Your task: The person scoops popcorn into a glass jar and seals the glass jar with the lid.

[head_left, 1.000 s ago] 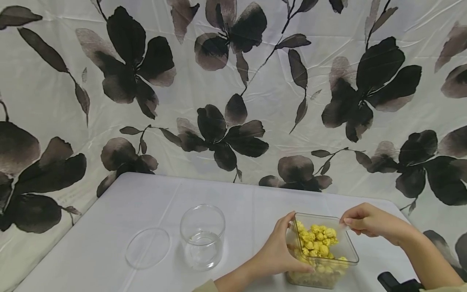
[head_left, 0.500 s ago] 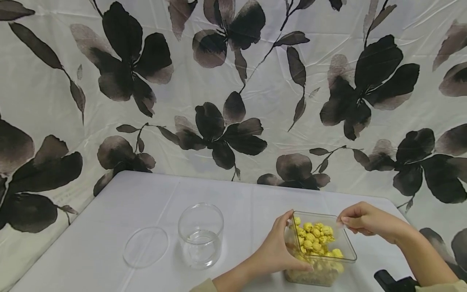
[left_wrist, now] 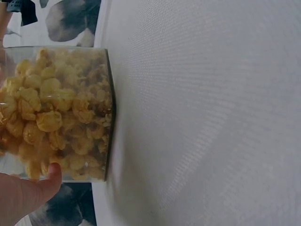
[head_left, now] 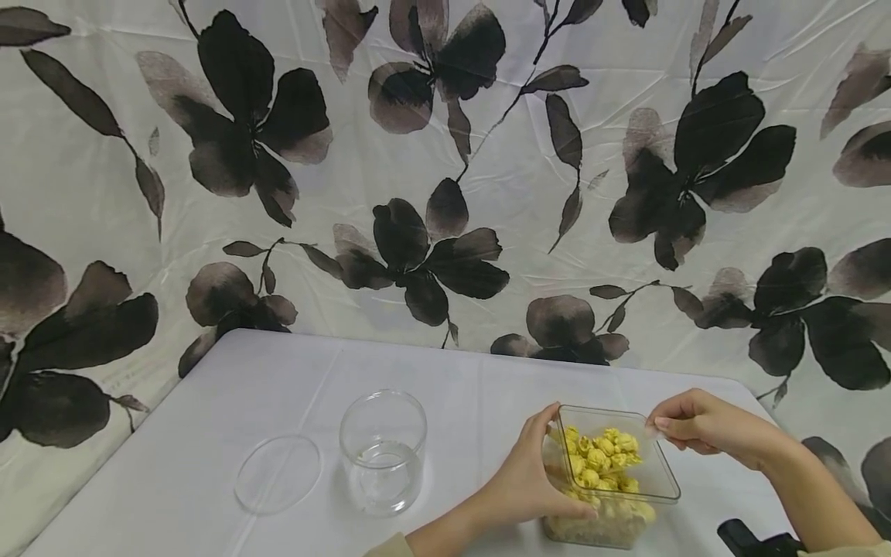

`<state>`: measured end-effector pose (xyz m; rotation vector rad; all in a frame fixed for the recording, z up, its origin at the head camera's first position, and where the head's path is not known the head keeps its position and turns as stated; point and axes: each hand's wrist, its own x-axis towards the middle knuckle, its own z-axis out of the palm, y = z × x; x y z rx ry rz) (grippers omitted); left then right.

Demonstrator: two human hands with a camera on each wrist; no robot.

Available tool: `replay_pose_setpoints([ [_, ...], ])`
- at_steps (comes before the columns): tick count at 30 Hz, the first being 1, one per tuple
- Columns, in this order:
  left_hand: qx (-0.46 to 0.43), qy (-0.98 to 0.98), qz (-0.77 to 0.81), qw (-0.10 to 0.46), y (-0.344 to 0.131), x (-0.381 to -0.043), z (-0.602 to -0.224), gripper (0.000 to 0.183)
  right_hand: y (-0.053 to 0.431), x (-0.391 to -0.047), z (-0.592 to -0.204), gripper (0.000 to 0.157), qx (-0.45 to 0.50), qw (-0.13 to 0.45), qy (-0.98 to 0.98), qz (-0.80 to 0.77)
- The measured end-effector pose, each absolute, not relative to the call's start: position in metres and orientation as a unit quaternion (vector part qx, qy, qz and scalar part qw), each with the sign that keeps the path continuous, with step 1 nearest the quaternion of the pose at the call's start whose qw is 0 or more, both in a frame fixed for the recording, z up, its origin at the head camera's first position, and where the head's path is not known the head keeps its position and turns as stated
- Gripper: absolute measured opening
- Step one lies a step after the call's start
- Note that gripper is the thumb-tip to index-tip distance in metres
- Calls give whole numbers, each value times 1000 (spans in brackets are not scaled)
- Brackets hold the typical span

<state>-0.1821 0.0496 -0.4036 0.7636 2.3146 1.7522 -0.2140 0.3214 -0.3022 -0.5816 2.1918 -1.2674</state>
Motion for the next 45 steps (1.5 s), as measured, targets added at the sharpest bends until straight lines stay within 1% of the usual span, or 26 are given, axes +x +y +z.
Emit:
replay_pose_setpoints([
  [4,260,771,578,64,50,-182,-404,112,320,-214,-302,28,-232,276,802,-477],
  [11,257,771,579,61,49,-182,-404,112,315,-216,-305,28,-215,280,804,-479],
  [22,250,769,584,69,49,-183,-404,113,323,-216,-310,26,-221,313,762,-523],
  [37,254,770,581,65,50,-183,-403,113,324,-213,-310,24,-220,325,747,-537],
  [45,260,771,578,62,50,-184,-404,113,326,-212,-313,25,-199,325,742,-551],
])
